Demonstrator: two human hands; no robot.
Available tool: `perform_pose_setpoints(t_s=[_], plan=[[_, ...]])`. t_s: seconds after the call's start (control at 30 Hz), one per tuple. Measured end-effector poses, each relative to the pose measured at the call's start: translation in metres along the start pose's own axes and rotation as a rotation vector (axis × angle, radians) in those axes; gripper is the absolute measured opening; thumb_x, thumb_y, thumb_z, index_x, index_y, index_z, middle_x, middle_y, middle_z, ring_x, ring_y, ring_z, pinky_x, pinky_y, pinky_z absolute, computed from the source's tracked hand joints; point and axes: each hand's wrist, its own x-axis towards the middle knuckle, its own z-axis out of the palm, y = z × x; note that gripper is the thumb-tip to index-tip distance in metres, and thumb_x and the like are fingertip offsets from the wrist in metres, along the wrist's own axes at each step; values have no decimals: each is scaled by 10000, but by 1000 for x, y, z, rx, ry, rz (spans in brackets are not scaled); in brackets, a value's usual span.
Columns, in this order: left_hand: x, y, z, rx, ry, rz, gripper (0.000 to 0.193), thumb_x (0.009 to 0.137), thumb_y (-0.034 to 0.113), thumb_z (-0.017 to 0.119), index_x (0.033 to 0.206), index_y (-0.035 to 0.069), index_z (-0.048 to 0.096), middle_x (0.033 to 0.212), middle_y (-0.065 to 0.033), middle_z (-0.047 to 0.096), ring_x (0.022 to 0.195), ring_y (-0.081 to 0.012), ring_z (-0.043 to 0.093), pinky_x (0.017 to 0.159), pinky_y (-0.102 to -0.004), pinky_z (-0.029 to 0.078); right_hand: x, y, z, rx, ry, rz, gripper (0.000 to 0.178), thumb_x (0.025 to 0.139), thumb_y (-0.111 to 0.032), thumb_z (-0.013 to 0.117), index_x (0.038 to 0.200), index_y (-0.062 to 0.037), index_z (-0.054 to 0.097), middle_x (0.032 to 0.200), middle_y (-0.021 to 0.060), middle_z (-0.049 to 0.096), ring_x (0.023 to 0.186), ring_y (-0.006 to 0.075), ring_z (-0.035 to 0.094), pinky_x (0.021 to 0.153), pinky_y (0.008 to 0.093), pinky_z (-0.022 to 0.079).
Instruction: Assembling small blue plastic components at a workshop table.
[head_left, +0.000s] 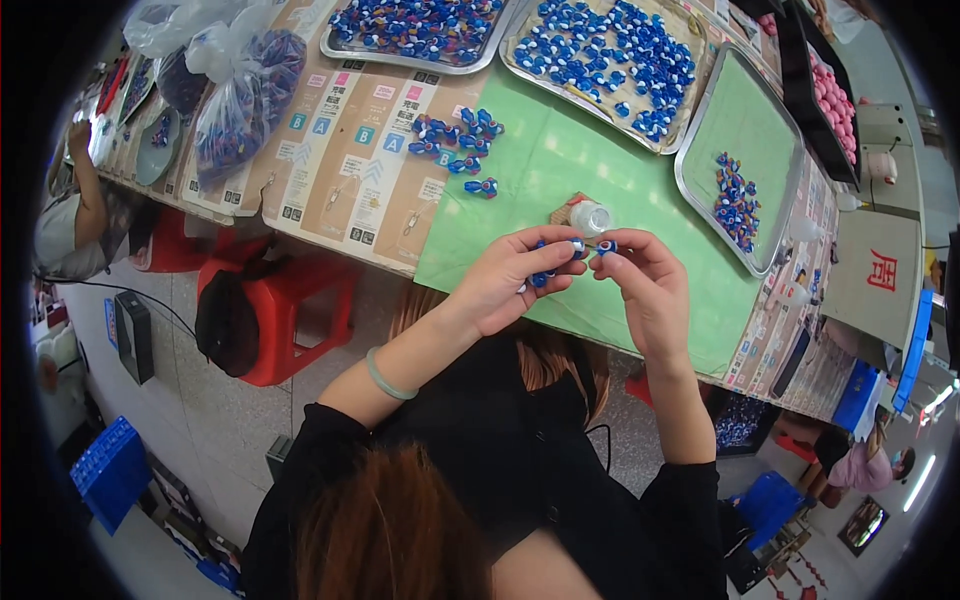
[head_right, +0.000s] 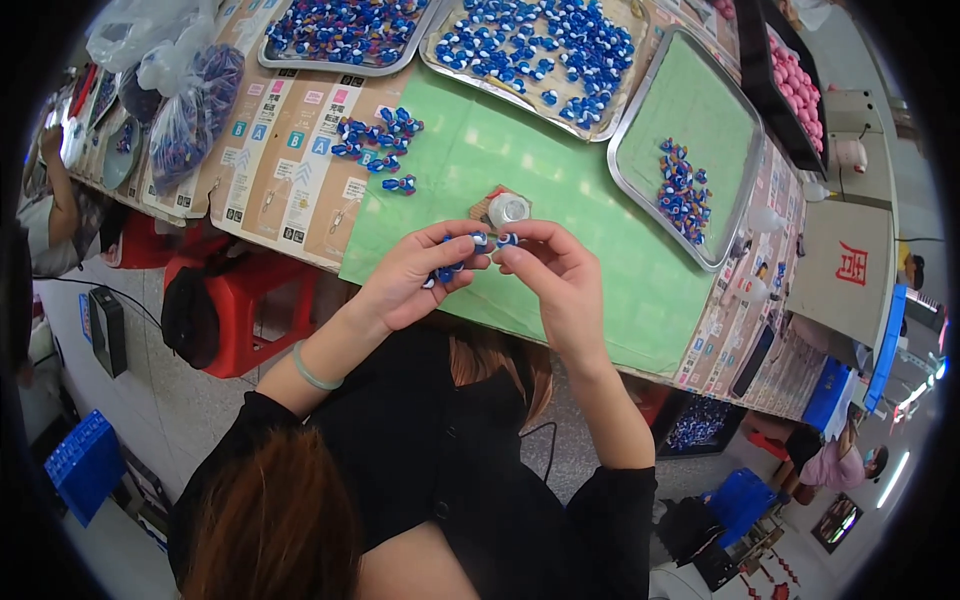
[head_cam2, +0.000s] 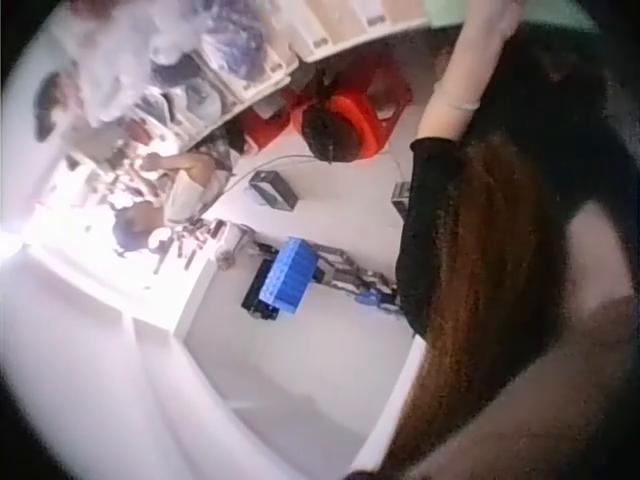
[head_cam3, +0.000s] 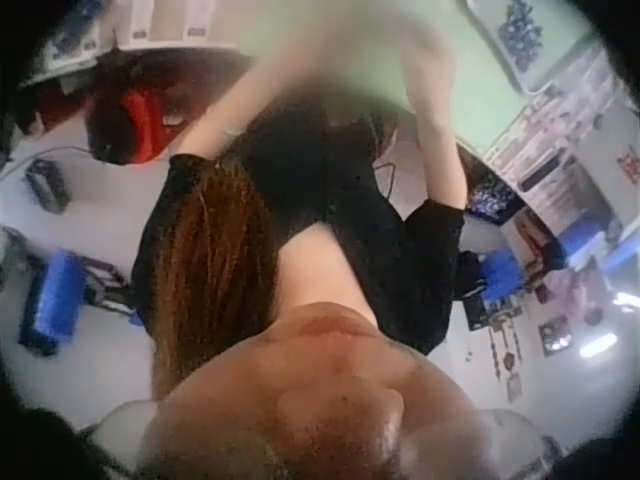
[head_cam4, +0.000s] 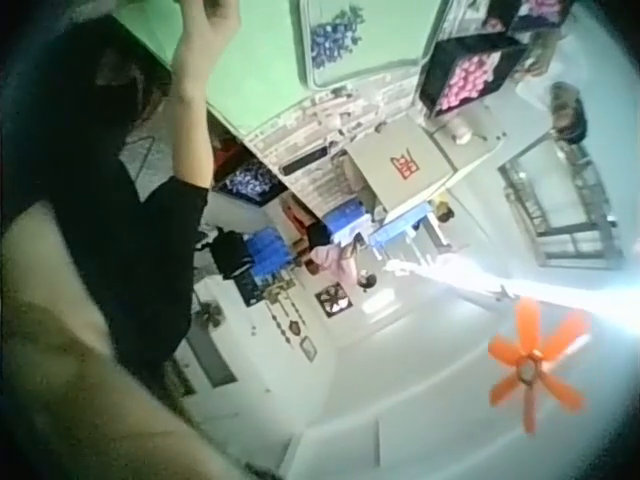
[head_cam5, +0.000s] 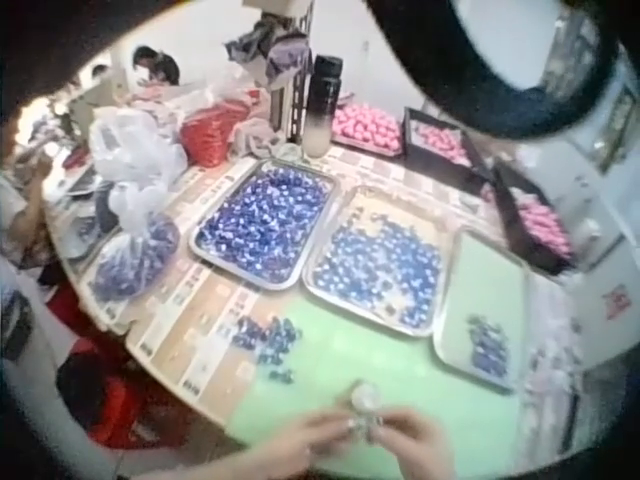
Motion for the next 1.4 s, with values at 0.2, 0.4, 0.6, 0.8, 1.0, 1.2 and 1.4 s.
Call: perform_pose_setpoints(t_s=[0.2, 0.4, 0.6, 0.8, 1.0, 1.2, 1.4], plan=[[-5, -3, 9, 82, 44, 61, 233, 821, 74, 590, 1042, 5, 562, 892, -45, 603, 767, -96, 579, 580, -177, 465, -3, 3, 2, -30, 1, 9, 198, 797, 0, 569, 991, 36, 557, 925, 91, 598, 811, 114, 561, 732, 241, 443], [-17, -2, 15, 640, 64, 366, 153, 799, 15, 589, 947, -4, 620, 790, -46, 605, 629, -59, 533, 488, -168, 408, -17, 4, 7, -367, 8, -198, 143, 777, 58, 584, 919, 50, 589, 910, 79, 562, 826, 117, 562, 729, 224, 462], [-18, -3, 17, 734, 53, 421, 140, 792, 13, 597, 925, 2, 638, 792, -42, 617, 627, -51, 532, 462, -166, 398, -23, 11, 6, -372, 47, -251, 152, 766, 90, 580, 912, 52, 595, 906, 81, 550, 830, 132, 565, 737, 229, 467], [-17, -1, 24, 790, 23, 411, 151, 788, 32, 605, 935, 14, 637, 774, -34, 612, 597, -43, 524, 445, -162, 383, -25, 14, 2, -366, 98, -281, 147, 766, 86, 581, 907, 46, 597, 915, 84, 553, 832, 139, 568, 732, 231, 469], [-16, 25, -12, 1136, 324, 432, 174, 786, 68, 609, 958, 57, 635, 737, 9, 566, 574, -20, 487, 448, -155, 359, -10, -2, -18, -609, 94, -291, 362, 749, 12, 621, 1100, -18, 539, 977, 84, 576, 817, 129, 577, 719, 239, 464], [-16, 57, -44, 1560, 524, 902, 201, 792, 88, 604, 983, 27, 619, 813, -28, 564, 664, -78, 497, 482, -190, 373, 61, -20, -147, -1062, 534, -369, 238, 793, -128, 607, 985, 12, 591, 805, 80, 608, 699, 127, 561, 632, 238, 439], [-24, 48, -15, -32, 176, 82, 327, 884, 130, 486, 1184, 6, 445, 991, -73, 538, 610, -54, 445, 417, -153, 354, 122, -10, -185, -1650, 567, -471, 266, 777, -232, 596, 901, 2, 623, 806, 162, 622, 755, 288, 584, 682, 367, 457]])
